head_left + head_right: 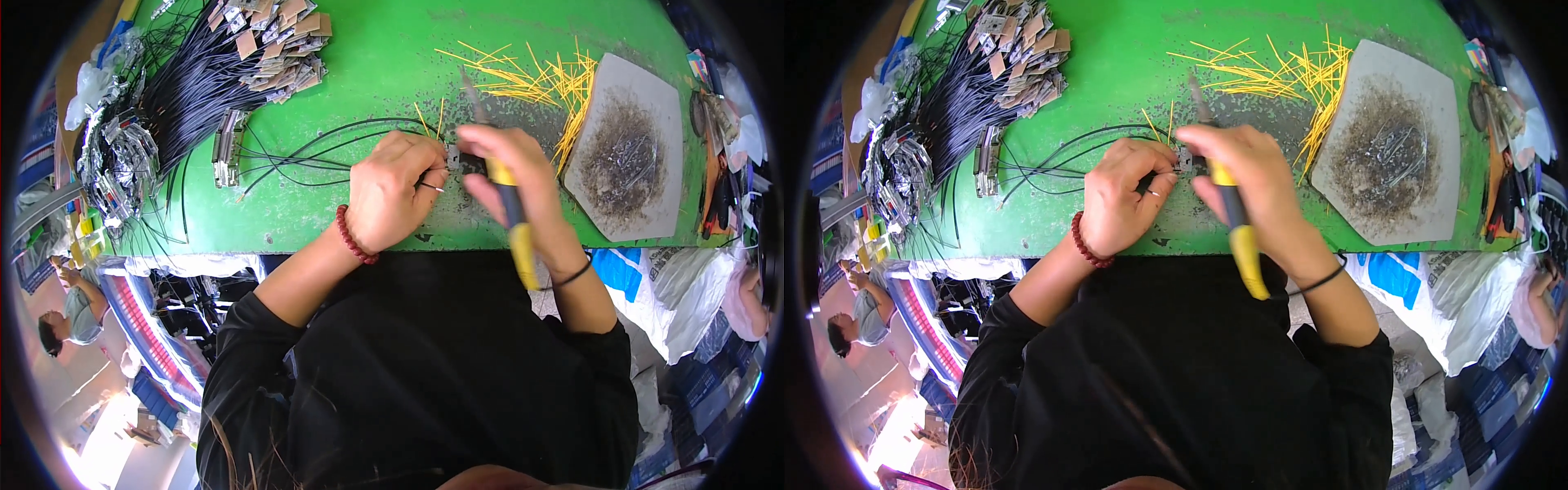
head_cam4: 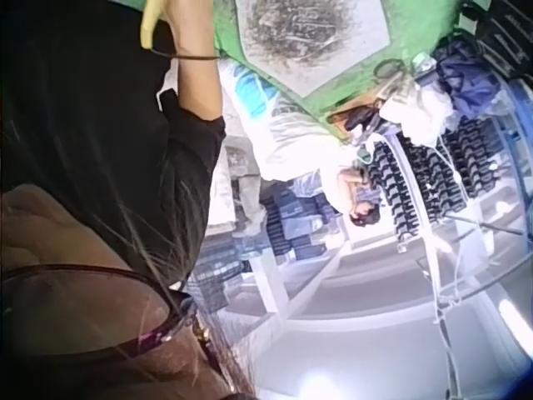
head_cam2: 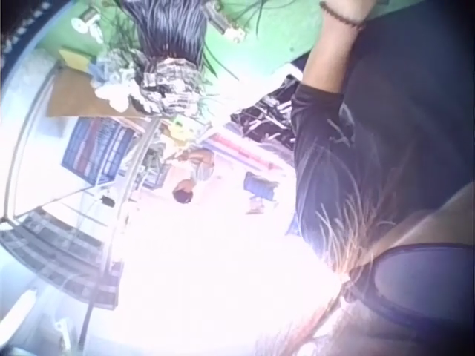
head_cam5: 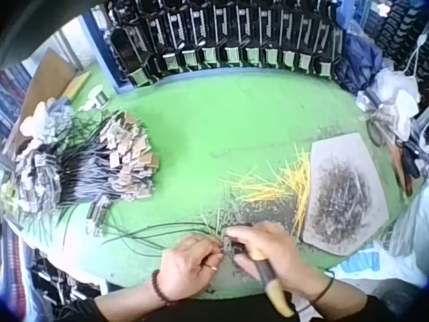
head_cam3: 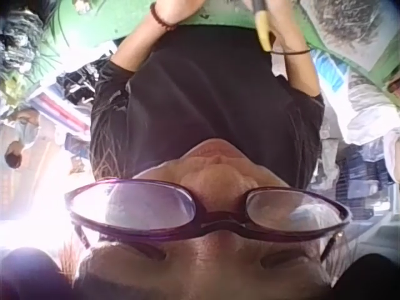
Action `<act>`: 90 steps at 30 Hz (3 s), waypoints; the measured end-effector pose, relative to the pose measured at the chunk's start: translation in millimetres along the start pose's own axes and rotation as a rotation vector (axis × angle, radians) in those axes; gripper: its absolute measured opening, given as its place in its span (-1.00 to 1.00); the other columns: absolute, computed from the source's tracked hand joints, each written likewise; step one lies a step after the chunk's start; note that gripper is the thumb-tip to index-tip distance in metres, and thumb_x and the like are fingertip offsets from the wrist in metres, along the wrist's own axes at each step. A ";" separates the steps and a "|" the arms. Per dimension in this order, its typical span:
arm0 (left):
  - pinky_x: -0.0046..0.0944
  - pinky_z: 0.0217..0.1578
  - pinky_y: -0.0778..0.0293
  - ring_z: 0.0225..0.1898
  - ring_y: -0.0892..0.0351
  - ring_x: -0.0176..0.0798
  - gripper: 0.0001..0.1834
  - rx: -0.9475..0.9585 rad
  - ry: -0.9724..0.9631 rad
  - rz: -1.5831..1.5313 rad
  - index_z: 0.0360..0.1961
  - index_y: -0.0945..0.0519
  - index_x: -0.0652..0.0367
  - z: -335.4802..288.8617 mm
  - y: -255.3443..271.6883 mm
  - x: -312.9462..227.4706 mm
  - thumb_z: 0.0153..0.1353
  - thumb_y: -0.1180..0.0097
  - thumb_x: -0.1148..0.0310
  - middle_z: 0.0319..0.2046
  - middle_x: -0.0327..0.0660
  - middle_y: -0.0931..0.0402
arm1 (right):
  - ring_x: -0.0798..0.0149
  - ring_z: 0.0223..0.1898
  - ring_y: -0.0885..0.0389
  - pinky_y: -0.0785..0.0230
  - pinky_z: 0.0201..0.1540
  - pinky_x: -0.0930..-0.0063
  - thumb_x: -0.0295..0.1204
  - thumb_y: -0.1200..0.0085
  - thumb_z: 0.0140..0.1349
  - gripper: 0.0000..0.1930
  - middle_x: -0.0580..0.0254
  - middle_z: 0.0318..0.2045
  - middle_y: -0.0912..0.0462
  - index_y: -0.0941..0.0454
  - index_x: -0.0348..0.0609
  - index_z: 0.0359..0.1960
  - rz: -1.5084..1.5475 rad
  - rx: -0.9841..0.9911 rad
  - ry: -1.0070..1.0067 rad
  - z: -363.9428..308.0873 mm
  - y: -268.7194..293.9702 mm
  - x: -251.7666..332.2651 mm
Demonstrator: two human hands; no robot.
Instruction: The person solders wires to a circuit board using a soldering iron, then places the board into a plastic toy car shell. They repeat the process by soldering wires to another circuit board and placing it into a different toy car shell retrieved from a bin.
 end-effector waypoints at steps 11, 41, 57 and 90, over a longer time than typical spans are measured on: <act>-0.23 -0.35 -0.50 -0.36 -0.56 -0.14 -0.86 -0.009 -0.005 0.064 -0.53 -0.50 0.18 5.7 -10.1 -4.8 -0.13 -0.21 0.60 -0.42 -0.22 -0.59 | 0.47 -0.64 -0.41 -0.14 -0.59 0.73 -0.31 0.06 0.20 -0.60 0.08 -0.55 -0.55 -0.50 -0.50 -0.13 0.417 -0.800 -0.376 -163.9 141.5 -55.2; -0.25 -0.29 -0.49 -0.35 -0.56 -0.14 -0.89 0.010 0.037 0.124 -0.52 -0.54 0.25 3.2 -5.6 -6.0 -0.11 -0.20 0.64 -0.42 -0.13 -0.59 | 0.43 -0.61 -0.43 -0.32 -0.53 0.66 -0.58 -0.02 -0.02 -0.86 0.17 -0.53 -0.46 -0.41 -0.30 -0.37 0.158 -1.088 -0.210 -197.3 179.8 -66.2; -0.26 -0.42 -0.50 -0.40 -0.55 -0.17 -0.87 -0.080 -0.059 0.083 -0.52 -0.53 0.14 -1.7 -2.3 -0.7 -0.13 -0.20 0.57 -0.43 -0.27 -0.59 | 0.59 -0.53 -0.26 -0.09 -0.47 0.68 -0.42 -0.19 0.06 -0.78 0.38 -0.51 -0.43 -0.46 -0.25 -0.32 0.507 -0.439 -0.312 -91.6 23.8 -40.4; -0.27 -0.35 -0.50 -0.36 -0.58 -0.17 -0.87 -0.063 -0.001 0.034 -0.57 -0.51 0.21 -1.8 -2.1 3.6 -0.13 -0.23 0.61 -0.43 -0.20 -0.61 | 0.58 -0.54 -0.30 -0.12 -0.47 0.68 -0.45 -0.16 0.07 -0.78 0.37 -0.53 -0.45 -0.43 -0.27 -0.29 0.518 -0.442 -0.275 -85.0 23.0 -36.7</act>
Point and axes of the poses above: each hand's wrist, its own z-axis towards the middle knuckle, its own y-axis out of the back of the hand, x = y × z, the point moved 9 cm from there along z, towards the middle knuckle
